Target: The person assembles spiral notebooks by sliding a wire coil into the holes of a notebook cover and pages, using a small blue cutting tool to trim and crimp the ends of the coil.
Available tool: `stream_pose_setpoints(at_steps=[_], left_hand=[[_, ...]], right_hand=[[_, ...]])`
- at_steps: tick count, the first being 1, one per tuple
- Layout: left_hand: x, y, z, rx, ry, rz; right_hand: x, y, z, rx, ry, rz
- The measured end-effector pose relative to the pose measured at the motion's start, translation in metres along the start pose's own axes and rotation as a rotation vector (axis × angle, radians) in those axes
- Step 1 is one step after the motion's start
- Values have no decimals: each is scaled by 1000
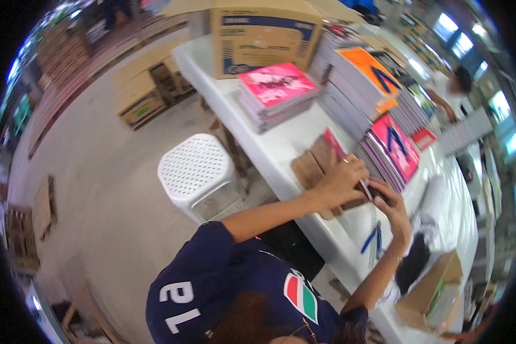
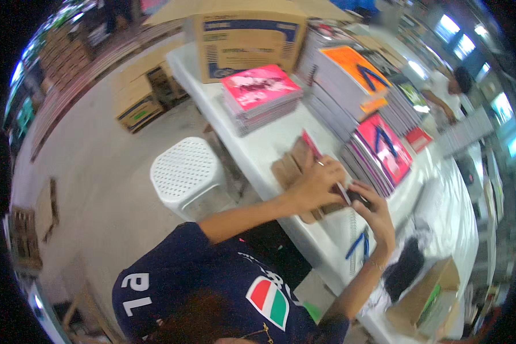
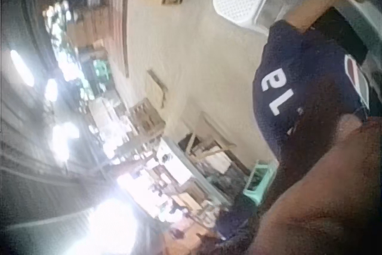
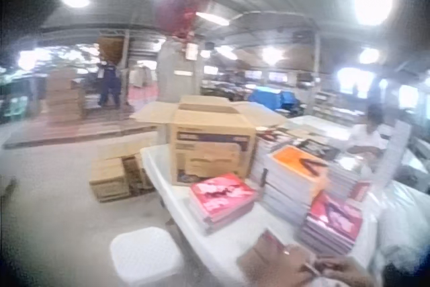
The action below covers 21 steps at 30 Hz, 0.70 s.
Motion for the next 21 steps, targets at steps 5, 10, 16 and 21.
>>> stream_pose_setpoints(at_steps=[5,10,16,21], left_hand=[[1,-4,-4,-9,5,29],[3,-4,-6,-99,-9,-1],[-3,-1,-6,-72,6,24],[3,-4,-8,-80,99,-68]], right_hand=[[3,17,-6,-67,-362,-258],[-11,19,-3,-91,-247,-167],[-46,16,8,-254,58,-290],[-37,5,-3,-198,-76,-209]])
Point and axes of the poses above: each hand's wrist, its own y-axis away from the middle knuckle, its own z-axis out of the palm, x = y × z, the point moved 2 cm from there along -y, towards the middle knuckle, and after that the axes turned 1 degree about x, right-handed, at the moved point
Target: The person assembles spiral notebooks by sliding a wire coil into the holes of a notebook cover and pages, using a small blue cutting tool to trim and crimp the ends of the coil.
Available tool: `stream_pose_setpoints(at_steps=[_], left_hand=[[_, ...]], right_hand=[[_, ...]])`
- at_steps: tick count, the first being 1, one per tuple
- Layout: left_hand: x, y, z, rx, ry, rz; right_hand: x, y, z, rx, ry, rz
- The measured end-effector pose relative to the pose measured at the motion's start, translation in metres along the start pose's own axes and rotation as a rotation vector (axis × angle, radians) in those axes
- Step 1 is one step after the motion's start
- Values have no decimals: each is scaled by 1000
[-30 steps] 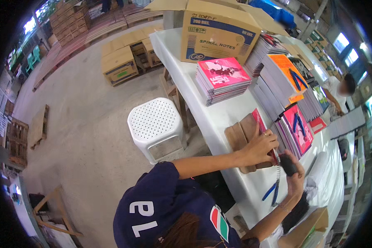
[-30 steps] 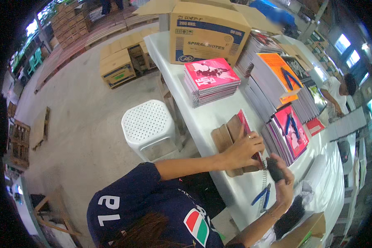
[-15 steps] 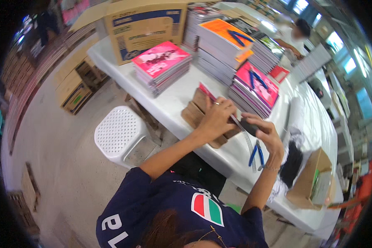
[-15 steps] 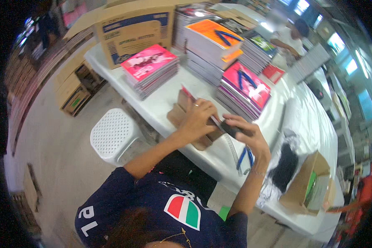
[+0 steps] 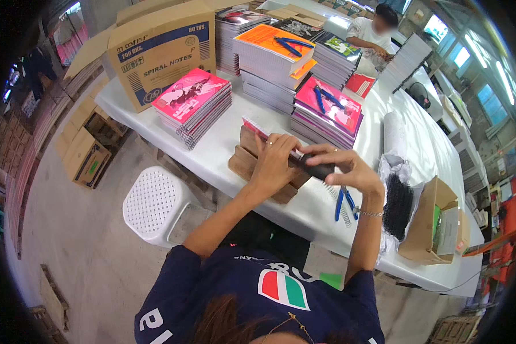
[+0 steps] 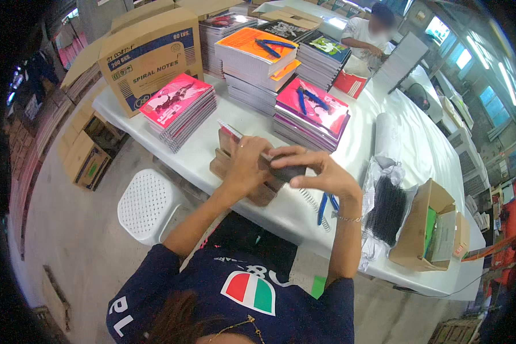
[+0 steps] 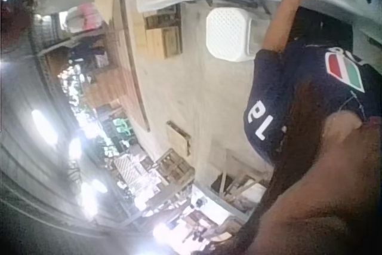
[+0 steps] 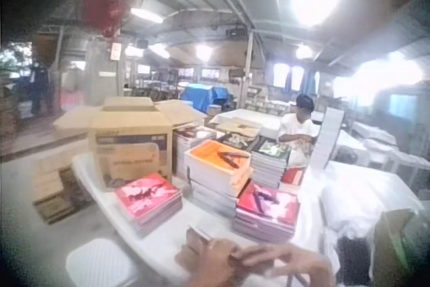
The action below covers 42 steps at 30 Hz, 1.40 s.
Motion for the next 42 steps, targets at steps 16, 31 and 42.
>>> stream_pose_setpoints(at_steps=[16,31,42], left_hand=[[0,-1,-1,-3,18,-24],[1,3,-6,14,50,-50],[-3,-6,-12,1,21,-8]], right_hand=[[19,-1,1,94,-109,53],[16,-11,9,102,81,-17],[10,-20,11,145,142,13]])
Point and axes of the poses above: each hand's wrist, its own y-axis away from the middle knuckle, its own z-axis out of the palm, x = y × z, the point moved 2 cm from there along -y, towards the middle knuckle, and after that the axes turned 1 degree about x, right-handed, at the moved point
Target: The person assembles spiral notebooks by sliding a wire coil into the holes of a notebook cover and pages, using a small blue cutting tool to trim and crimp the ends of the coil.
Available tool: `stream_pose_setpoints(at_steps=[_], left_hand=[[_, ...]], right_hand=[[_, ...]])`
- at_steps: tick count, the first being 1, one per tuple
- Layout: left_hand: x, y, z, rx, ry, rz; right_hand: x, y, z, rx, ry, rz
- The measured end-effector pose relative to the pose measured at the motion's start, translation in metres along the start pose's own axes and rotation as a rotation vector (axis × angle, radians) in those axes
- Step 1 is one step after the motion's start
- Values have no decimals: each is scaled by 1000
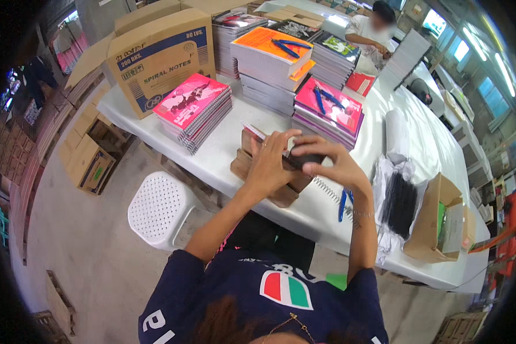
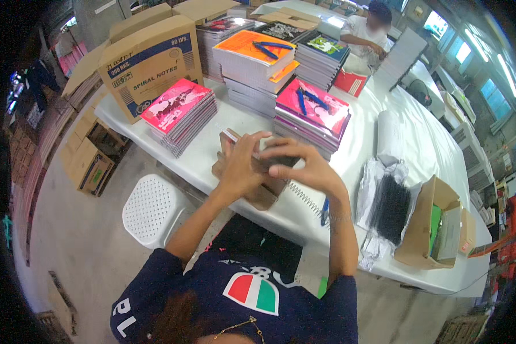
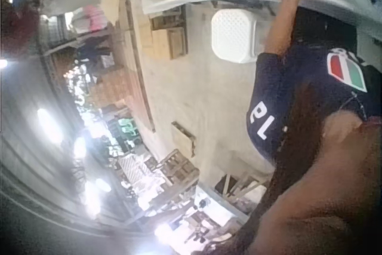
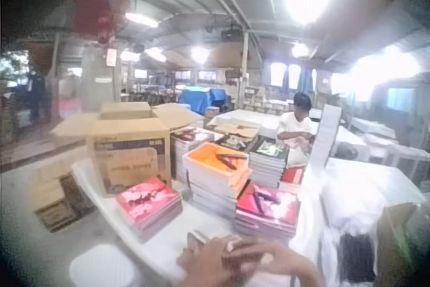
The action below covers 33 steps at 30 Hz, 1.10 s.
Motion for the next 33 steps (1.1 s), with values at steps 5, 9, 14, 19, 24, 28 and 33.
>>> stream_pose_setpoints(at_steps=[5,9,14,19,24,28,33], left_hand=[[4,2,-6,-42,50,-32],[4,9,0,-44,32,1],[3,7,-7,-27,24,-2],[6,5,-11,72,47,56],[-12,-1,-15,107,-61,75],[-25,-2,-19,207,-147,90],[-32,-13,-11,226,-155,72]], right_hand=[[12,-5,4,96,101,11],[22,-5,1,110,172,54],[8,-3,14,213,82,21],[30,-15,6,181,6,124],[43,-22,-5,140,254,126],[23,-22,0,135,-94,130],[51,-37,-21,-1,547,133]])
Point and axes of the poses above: each hand's wrist, its own y-axis away from the middle knuckle, its own z-axis out of the palm, x = y × z, the point moved 2 cm from there along -y, towards the middle knuckle, and after that the axes turned 1 degree about x, right-handed, at the moved point
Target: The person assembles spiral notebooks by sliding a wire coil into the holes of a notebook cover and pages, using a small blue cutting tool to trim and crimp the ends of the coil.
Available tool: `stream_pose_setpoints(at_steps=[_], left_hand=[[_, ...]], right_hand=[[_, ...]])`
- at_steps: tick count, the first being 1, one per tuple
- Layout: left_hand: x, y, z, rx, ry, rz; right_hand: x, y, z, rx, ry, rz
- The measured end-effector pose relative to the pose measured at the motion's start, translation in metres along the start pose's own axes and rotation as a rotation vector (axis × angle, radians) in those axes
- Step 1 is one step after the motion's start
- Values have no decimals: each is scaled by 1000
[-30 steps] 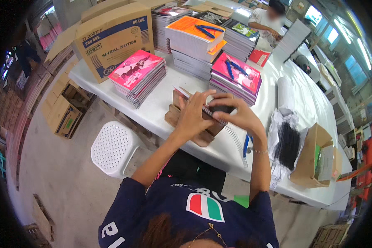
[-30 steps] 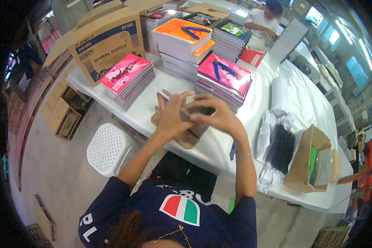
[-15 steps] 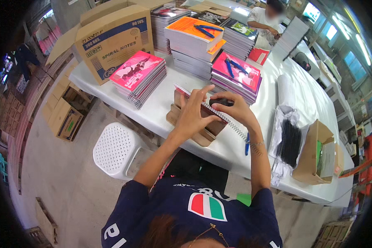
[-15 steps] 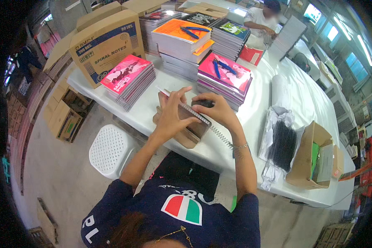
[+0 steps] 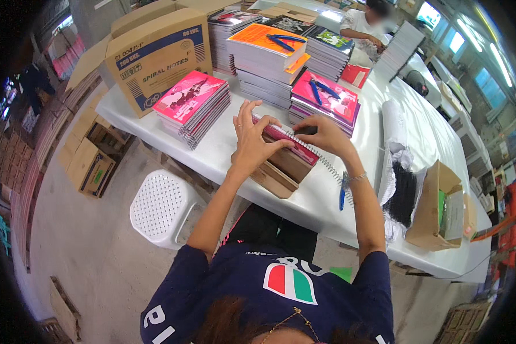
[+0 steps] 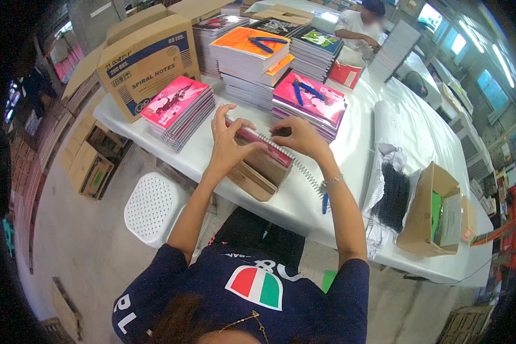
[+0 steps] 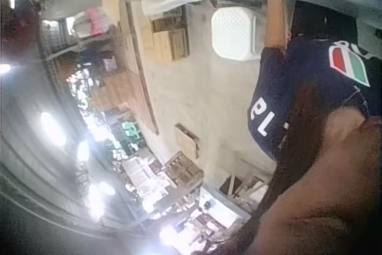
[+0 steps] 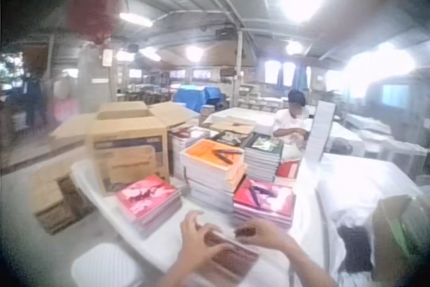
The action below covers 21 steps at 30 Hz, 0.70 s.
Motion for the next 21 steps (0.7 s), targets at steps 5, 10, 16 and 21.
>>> stream_pose_setpoints(at_steps=[5,10,16,21], left_hand=[[-6,1,-6,-79,10,-27],[-11,1,-9,-148,34,-24],[-8,-4,-5,-73,33,67],[-6,-3,-8,-76,95,51]], right_hand=[[-10,15,3,142,-638,218],[-35,28,-10,-43,-1155,-178],[-25,25,-13,-11,-869,-61],[-28,26,-20,27,-1048,9]])
Point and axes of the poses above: each hand's wrist, its own y-axis away from the middle knuckle, its own z-axis out of the palm, x = y × z, the point moved 2 cm from there along -y, towards the middle knuckle, and after that the axes turned 1 degree about x, right-handed, at the moved point
